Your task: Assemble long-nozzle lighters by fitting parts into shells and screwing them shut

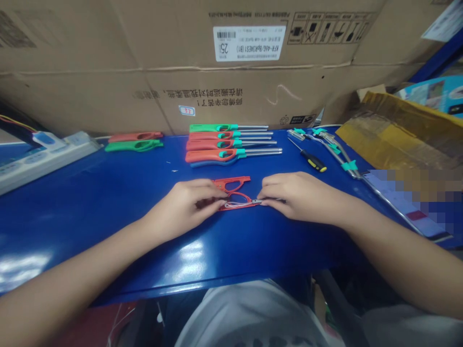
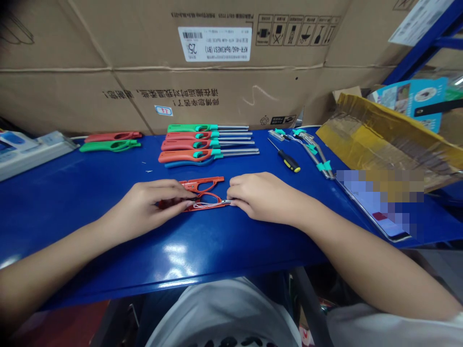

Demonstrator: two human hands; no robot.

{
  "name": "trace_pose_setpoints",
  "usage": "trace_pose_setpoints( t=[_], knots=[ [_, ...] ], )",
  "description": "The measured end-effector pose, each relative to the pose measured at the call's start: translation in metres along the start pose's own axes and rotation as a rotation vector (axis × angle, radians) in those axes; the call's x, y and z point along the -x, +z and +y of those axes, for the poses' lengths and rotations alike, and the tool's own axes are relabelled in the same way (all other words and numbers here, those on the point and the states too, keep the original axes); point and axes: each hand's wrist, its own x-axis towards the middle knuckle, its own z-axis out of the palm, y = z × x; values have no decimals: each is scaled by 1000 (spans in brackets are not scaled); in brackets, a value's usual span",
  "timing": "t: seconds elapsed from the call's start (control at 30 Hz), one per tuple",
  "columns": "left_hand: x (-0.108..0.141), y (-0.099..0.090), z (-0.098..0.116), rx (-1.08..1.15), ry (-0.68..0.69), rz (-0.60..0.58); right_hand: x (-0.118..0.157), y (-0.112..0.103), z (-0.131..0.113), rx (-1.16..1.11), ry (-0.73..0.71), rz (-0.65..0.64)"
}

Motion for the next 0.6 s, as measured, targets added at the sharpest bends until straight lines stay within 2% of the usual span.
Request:
trace_pose_setpoints(
  t=[0.4, 0.6],
  knots=[
    [-1, 7, 0, 42, -14, 53, 2, -1, 2, 37, -9, -10],
    [-2, 8, -1, 27, 14, 86, -4, -2, -9, 246, -87, -75]
  ],
)
